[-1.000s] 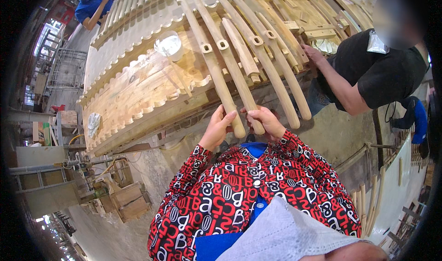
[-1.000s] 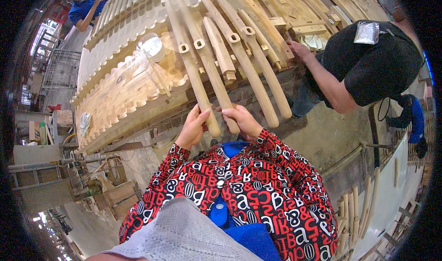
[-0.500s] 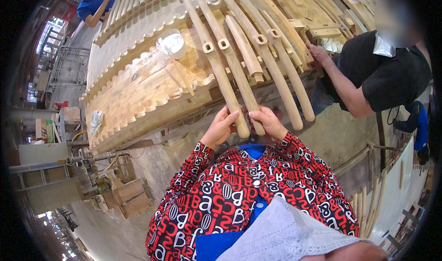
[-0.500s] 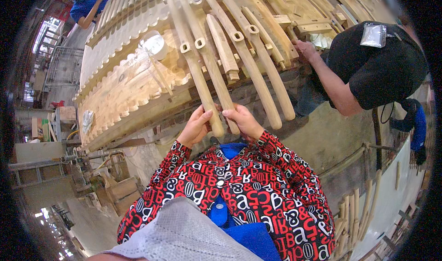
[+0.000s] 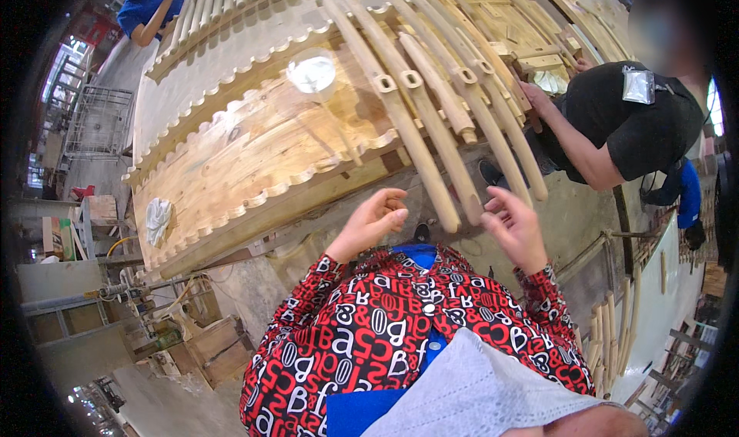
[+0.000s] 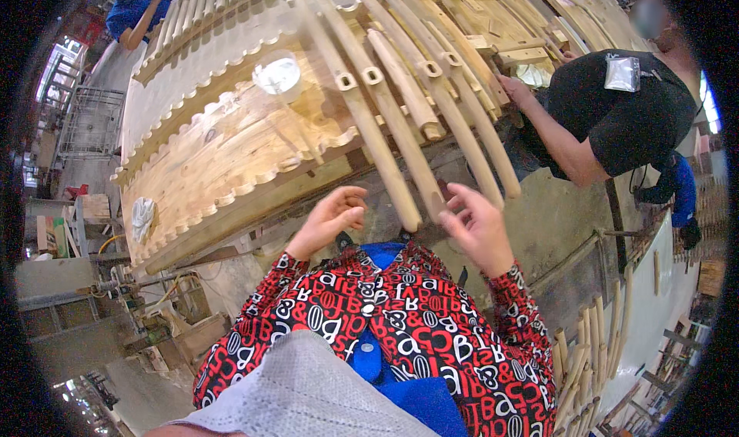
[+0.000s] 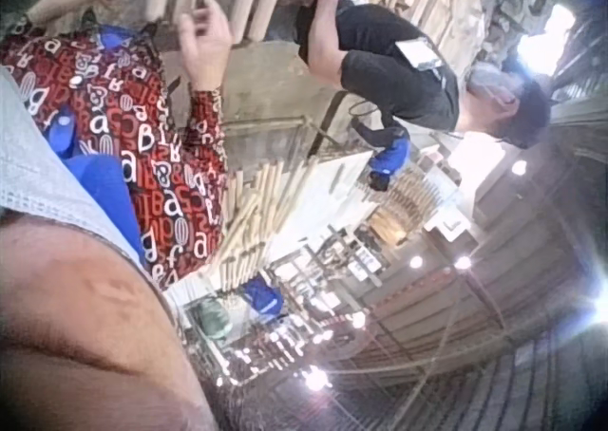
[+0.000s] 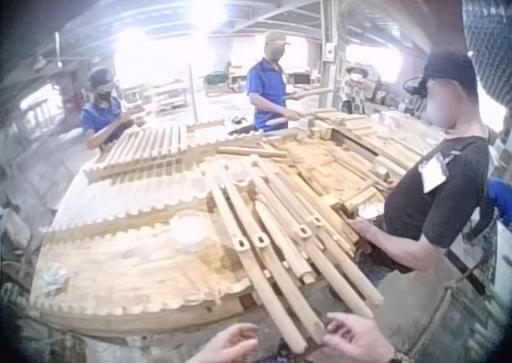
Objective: The person repeatedly picks up wooden dowels, applies white glue to the ends using a small brush, and places them into a wooden jig. The process is repeated for multiple dowels in a workshop setting.
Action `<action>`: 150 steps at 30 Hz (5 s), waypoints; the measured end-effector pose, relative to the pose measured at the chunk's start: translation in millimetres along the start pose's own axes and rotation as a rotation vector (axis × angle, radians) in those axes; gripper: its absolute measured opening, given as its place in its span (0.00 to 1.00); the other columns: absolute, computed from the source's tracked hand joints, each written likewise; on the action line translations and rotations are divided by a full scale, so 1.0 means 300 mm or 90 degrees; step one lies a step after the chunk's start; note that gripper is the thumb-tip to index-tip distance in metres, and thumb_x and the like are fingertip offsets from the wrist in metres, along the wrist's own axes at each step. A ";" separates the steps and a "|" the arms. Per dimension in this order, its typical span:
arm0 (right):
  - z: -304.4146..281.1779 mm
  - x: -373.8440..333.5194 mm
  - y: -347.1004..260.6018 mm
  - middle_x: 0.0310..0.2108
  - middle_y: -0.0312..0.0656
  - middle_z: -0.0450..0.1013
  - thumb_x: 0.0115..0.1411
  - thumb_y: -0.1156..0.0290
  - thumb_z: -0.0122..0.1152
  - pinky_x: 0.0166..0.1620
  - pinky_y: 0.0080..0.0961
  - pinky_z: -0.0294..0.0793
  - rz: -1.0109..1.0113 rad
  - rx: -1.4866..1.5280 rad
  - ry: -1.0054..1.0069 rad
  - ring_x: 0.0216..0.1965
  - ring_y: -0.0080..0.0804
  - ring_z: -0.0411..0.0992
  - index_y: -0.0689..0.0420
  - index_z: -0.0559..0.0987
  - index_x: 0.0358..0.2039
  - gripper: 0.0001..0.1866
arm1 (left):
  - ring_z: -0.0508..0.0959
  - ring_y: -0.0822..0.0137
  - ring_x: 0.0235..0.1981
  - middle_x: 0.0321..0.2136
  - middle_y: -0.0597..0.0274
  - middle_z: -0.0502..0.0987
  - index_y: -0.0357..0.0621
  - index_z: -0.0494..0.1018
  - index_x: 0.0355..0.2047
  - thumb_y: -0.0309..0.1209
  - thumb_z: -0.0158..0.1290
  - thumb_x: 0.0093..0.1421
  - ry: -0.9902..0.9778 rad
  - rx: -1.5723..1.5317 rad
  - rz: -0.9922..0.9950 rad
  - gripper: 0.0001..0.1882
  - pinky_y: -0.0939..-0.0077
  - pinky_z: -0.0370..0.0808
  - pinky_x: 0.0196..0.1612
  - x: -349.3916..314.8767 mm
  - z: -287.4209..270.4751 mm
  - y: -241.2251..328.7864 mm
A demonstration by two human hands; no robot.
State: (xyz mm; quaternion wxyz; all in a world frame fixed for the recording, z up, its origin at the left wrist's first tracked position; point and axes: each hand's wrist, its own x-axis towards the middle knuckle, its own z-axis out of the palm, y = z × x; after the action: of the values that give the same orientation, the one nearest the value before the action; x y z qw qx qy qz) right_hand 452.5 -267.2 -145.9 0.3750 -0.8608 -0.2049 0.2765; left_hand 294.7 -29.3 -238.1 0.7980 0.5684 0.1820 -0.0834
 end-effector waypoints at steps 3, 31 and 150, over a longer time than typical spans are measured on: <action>0.063 0.096 -0.166 0.29 0.43 0.73 0.56 0.72 0.60 0.35 0.24 0.73 -0.314 -0.080 0.097 0.30 0.32 0.74 0.62 0.77 0.45 0.15 | 0.75 0.73 0.33 0.34 0.64 0.75 0.37 0.69 0.50 0.32 0.54 0.62 0.118 0.116 0.213 0.18 0.78 0.74 0.36 -0.073 -0.134 0.080; 0.322 0.781 -0.876 0.29 0.33 0.77 0.55 0.70 0.53 0.45 0.37 0.65 -0.558 -0.967 0.147 0.39 0.31 0.74 0.49 0.78 0.29 0.05 | 0.76 0.61 0.36 0.29 0.63 0.74 0.49 0.73 0.34 0.43 0.61 0.50 0.361 0.893 0.322 0.16 0.64 0.72 0.35 -0.114 -0.437 0.190; -0.573 0.944 -0.149 0.29 0.36 0.73 0.54 0.65 0.59 0.55 0.40 0.56 -0.521 -0.673 0.142 0.40 0.32 0.72 0.46 0.80 0.27 0.04 | 0.72 0.58 0.19 0.17 0.59 0.72 0.44 0.73 0.20 0.30 0.54 0.56 0.865 0.848 0.394 0.09 0.65 0.67 0.25 0.126 -0.310 0.123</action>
State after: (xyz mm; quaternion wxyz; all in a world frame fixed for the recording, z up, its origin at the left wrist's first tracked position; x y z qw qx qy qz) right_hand 770.4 -171.7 -105.9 -0.0029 -0.8051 -0.5818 -0.1155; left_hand 323.8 73.4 -246.9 0.0301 0.8491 0.3597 0.3858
